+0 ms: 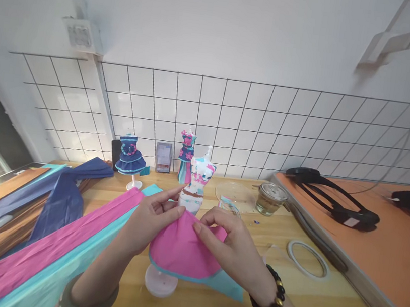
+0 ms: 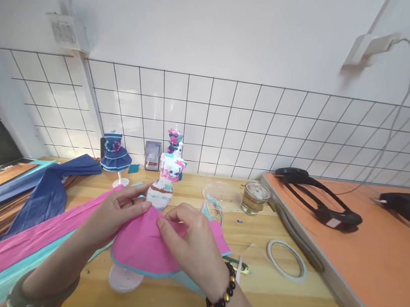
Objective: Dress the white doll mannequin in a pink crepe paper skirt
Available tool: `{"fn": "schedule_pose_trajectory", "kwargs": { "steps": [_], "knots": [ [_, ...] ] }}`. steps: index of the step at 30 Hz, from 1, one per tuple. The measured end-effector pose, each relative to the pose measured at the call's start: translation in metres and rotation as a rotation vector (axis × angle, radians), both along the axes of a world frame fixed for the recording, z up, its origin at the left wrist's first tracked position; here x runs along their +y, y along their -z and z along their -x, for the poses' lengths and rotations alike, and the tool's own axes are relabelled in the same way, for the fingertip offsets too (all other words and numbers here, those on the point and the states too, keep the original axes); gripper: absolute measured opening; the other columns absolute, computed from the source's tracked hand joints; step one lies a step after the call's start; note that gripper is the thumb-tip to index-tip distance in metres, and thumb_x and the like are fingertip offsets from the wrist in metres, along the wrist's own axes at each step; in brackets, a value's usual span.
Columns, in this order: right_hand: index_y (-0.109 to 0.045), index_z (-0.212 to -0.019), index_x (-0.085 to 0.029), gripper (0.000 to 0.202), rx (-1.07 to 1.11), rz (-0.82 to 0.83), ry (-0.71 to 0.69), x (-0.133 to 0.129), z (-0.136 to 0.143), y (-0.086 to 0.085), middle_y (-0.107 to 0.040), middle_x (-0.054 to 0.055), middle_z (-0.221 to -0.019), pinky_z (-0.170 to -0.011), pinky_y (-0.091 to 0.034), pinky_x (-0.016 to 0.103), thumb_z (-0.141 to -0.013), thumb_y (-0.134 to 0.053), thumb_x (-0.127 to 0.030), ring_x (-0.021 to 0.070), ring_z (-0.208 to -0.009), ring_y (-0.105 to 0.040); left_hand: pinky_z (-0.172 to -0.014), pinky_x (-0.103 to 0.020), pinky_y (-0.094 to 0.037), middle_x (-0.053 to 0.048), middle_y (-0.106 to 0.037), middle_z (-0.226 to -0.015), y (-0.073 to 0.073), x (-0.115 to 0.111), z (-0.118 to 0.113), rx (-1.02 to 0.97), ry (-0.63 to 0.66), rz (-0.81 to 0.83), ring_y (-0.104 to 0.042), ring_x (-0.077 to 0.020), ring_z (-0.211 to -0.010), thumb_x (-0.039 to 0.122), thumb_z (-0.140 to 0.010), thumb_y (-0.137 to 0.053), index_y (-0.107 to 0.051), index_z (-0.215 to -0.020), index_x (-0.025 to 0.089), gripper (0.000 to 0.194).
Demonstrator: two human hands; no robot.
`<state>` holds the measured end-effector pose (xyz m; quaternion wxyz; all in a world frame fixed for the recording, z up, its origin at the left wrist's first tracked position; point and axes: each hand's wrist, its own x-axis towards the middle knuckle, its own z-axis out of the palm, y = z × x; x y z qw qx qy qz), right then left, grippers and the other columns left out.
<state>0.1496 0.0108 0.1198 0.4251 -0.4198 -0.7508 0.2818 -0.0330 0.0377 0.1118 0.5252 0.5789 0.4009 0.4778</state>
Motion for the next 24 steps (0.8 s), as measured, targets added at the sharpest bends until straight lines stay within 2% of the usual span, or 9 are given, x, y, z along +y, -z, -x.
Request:
{"fn": "schedule_pose_trajectory", "kwargs": {
  "steps": [2, 5, 9, 13, 17, 24],
  "knots": [
    [-0.06, -0.072, -0.018, 0.015, 0.025, 0.045, -0.012, -0.001, 0.001, -0.001, -0.062, 0.0, -0.071, -0.062, -0.04, 0.022, -0.083, -0.053, -0.026, 0.012, -0.068, -0.055, -0.068, -0.026, -0.046, 0.0, -0.063, -0.072, 0.0, -0.002, -0.003, -0.001, -0.025, -0.028, -0.058, -0.0164, -0.076, 0.03, -0.073, -0.065, -0.05, -0.127, 0.023, 0.057],
    [-0.062, -0.078, -0.018, 0.014, 0.044, 0.093, -0.006, -0.001, 0.003, -0.001, -0.065, 0.001, -0.076, -0.066, -0.043, 0.022, -0.083, -0.054, -0.028, 0.0126, -0.071, -0.057, -0.075, -0.027, -0.047, -0.003, -0.068, -0.085, -0.002, -0.005, -0.009, -0.045, 0.006, -0.026, -0.059, -0.019, -0.088, 0.029, -0.074, -0.065, -0.05, -0.127, 0.023, 0.055],
    [-0.06, -0.07, -0.017, 0.015, 0.021, 0.037, 0.058, 0.001, 0.002, 0.001, -0.064, 0.0, -0.072, -0.067, -0.043, 0.023, -0.082, -0.054, -0.025, 0.0127, -0.07, -0.057, -0.083, -0.031, -0.047, -0.005, -0.069, -0.099, -0.003, -0.007, -0.014, -0.087, 0.042, -0.019, -0.058, -0.0228, -0.101, 0.027, -0.074, -0.065, -0.05, -0.127, 0.022, 0.055],
    [-0.056, -0.067, -0.018, 0.016, -0.005, 0.029, 0.054, 0.002, 0.0, 0.001, -0.061, 0.0, -0.068, -0.065, -0.043, 0.023, -0.082, -0.051, -0.021, 0.0126, -0.067, -0.055, -0.092, -0.035, -0.044, -0.007, -0.064, -0.115, -0.001, -0.007, -0.014, -0.113, 0.116, -0.021, -0.054, -0.0254, -0.111, 0.026, -0.076, -0.064, -0.05, -0.127, 0.021, 0.053],
    [-0.054, -0.066, -0.018, 0.016, -0.011, 0.036, 0.031, 0.002, -0.001, 0.001, -0.06, 0.0, -0.068, -0.064, -0.043, 0.023, -0.082, -0.05, -0.02, 0.0129, -0.067, -0.054, -0.096, -0.037, -0.043, -0.008, -0.06, -0.121, 0.0, -0.007, -0.013, -0.116, 0.175, -0.018, -0.052, -0.0263, -0.114, 0.024, -0.076, -0.064, -0.048, -0.129, 0.022, 0.055],
    [-0.056, -0.068, -0.018, 0.019, 0.07, 0.107, -0.023, 0.005, 0.0, 0.002, -0.058, -0.001, -0.067, -0.064, -0.043, 0.023, -0.084, -0.052, -0.027, 0.0122, -0.066, -0.054, -0.097, -0.037, -0.042, -0.009, -0.058, -0.124, 0.002, -0.002, -0.009, -0.138, 0.155, -0.023, -0.049, -0.0272, -0.118, 0.02, -0.075, -0.065, -0.052, -0.124, 0.02, 0.051]
  ]
}}
